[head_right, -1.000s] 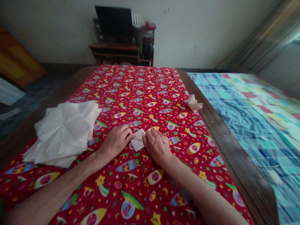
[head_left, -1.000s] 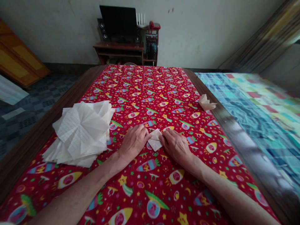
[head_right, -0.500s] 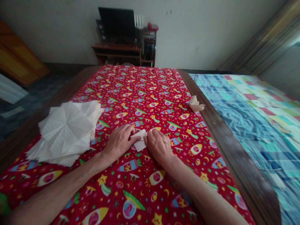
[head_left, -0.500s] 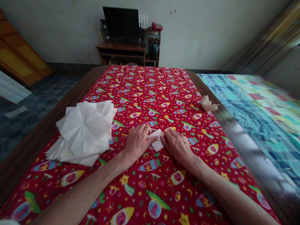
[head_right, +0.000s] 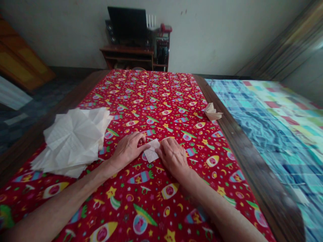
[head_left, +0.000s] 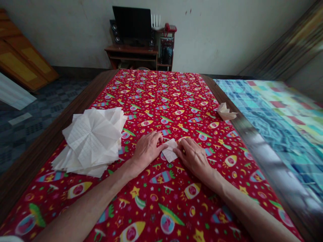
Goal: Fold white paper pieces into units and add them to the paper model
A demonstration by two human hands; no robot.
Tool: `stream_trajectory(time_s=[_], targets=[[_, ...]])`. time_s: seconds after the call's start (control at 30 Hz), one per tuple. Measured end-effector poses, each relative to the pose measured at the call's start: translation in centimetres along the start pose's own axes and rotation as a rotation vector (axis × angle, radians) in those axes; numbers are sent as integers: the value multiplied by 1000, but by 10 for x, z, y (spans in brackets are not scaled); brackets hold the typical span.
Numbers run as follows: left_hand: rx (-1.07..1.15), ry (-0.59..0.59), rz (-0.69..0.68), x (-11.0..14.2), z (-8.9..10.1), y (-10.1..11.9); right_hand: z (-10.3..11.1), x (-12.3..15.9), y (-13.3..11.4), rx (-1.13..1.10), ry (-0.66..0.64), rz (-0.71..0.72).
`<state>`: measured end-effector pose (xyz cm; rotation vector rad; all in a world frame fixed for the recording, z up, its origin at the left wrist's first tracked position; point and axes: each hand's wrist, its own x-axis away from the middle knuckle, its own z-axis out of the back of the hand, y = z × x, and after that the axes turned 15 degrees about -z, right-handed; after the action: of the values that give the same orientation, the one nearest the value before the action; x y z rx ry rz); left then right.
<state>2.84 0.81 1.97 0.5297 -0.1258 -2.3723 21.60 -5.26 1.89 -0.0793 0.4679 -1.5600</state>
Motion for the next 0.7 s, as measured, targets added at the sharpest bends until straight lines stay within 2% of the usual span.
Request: stream_trajectory(time_s=[0.33, 0.6, 0.7], targets=[[-29, 0, -26, 10, 3, -13, 1, 4, 13, 19, -7, 15], [-60, 1, -48, 10, 3, 4, -5, 3, 16, -30, 32, 47], [26, -1, -28, 5, -2, 7, -4, 4, 13, -77, 73, 87]])
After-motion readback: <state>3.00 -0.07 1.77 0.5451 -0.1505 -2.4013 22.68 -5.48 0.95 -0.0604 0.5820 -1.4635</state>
